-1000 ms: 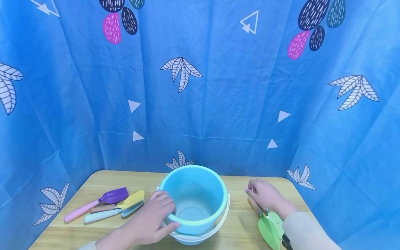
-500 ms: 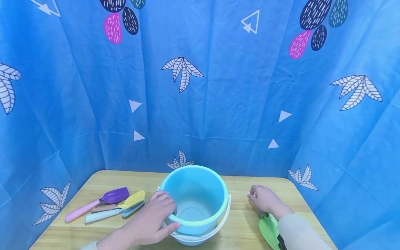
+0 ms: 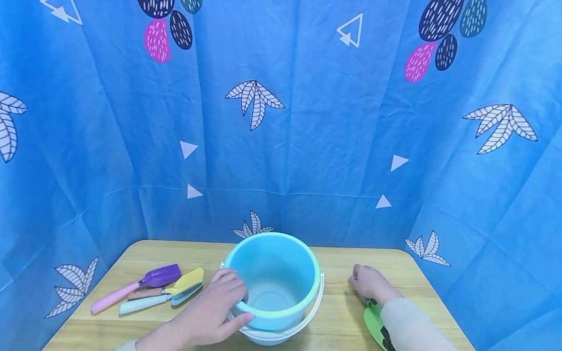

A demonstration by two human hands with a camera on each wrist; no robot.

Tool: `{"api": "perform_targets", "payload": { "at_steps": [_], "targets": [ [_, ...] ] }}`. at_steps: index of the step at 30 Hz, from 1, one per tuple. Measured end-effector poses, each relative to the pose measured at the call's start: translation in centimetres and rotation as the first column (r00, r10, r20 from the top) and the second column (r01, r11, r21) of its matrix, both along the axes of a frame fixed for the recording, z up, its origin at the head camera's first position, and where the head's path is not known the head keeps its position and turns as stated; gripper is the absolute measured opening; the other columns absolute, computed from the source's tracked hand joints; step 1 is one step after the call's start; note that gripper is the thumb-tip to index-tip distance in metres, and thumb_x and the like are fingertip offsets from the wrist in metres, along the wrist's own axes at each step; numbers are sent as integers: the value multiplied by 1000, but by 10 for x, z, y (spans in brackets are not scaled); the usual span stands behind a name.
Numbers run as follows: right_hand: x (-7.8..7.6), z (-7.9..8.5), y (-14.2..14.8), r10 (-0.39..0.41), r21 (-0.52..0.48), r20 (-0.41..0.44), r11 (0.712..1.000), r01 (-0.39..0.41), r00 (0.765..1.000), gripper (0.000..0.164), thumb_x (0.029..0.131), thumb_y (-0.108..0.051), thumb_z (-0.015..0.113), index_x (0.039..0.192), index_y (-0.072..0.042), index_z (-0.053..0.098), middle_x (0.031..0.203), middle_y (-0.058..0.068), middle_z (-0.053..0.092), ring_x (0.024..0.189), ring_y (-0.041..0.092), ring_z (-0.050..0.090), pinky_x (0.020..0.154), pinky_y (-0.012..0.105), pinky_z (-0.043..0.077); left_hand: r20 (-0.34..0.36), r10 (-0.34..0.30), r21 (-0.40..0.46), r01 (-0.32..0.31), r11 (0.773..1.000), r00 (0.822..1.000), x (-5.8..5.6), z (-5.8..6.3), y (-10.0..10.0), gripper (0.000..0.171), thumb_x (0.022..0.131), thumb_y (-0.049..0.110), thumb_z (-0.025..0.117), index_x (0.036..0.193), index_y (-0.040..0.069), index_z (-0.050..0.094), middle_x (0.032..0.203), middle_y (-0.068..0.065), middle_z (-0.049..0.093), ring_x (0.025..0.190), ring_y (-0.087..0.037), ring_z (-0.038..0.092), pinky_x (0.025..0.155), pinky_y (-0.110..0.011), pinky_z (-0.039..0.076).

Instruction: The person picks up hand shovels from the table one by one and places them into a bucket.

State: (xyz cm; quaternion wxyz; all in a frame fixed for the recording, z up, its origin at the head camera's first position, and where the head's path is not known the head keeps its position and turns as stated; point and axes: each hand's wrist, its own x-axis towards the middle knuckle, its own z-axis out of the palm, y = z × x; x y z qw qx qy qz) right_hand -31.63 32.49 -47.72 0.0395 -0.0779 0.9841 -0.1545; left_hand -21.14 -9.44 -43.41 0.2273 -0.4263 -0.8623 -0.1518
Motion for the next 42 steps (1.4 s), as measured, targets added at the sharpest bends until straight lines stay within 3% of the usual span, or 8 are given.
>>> {"api": "perform_targets", "payload": {
  "at_steps": [12,18,20,23,26,28,34,42],
  "targets": [
    [-4,-14,2,-45,-61,31,997,47,999,17,99,-19,55,102,-3,56,62,5,52,49,18,49,54,35,43,-41,-19,18,20,1000,999,0,-1,1,28,101,50,49,90,25,55,88,17,51,93,-6,50,98,-38,37],
    [-5,-18,-4,-65,-119,85,990,75,994,25,101,-18,52,117,2,53,71,9,55,51,20,50,50,36,44,-55,-18,18,19,1000,998,0,-1,1,28,101,50,50,90,25,55,88,17,51,93,-7,50,99,-38,37],
    [-6,-20,-7,-55,-102,88,993,64,995,29,102,-17,51,121,4,51,80,12,59,57,23,54,54,39,47,-55,-16,16,17,1000,998,0,-1,0,28,101,51,50,90,25,55,88,17,51,93,-7,50,99,-38,37],
    [-10,-22,-9,-19,-35,66,999,22,998,30,101,-13,51,124,7,50,95,20,64,78,35,64,71,49,54,-48,-15,14,15,1000,999,0,-1,0,29,101,51,49,91,25,55,88,17,52,94,-7,50,99,-38,37],
    [-12,-24,-10,20,27,30,999,-21,999,24,101,-11,51,118,6,52,102,24,65,99,44,64,88,56,51,-34,-9,10,9,1000,999,1,-1,0,29,101,51,49,91,25,55,89,17,52,95,-7,50,99,-39,37],
    [-14,-26,-10,20,27,29,999,-21,999,23,102,-11,50,118,5,52,104,24,65,105,48,62,92,59,49,-24,-3,8,3,1000,1000,1,-1,0,30,101,52,48,91,25,55,89,17,52,95,-7,50,100,-39,37],
    [-12,-26,-15,0,10,41,1000,0,999,21,104,-13,46,116,1,54,106,21,65,108,47,60,95,60,47,-15,0,3,0,1000,1000,0,-2,0,30,102,52,47,91,25,56,89,17,53,95,-7,50,101,-39,37],
    [-4,-19,-20,-4,-7,17,1000,4,1000,18,102,-13,53,115,-1,55,93,11,65,85,27,63,82,50,54,-6,1,-3,-1,1000,1000,0,-1,0,31,102,53,46,92,25,56,90,17,53,96,-7,50,101,-39,36]
  ]
}}
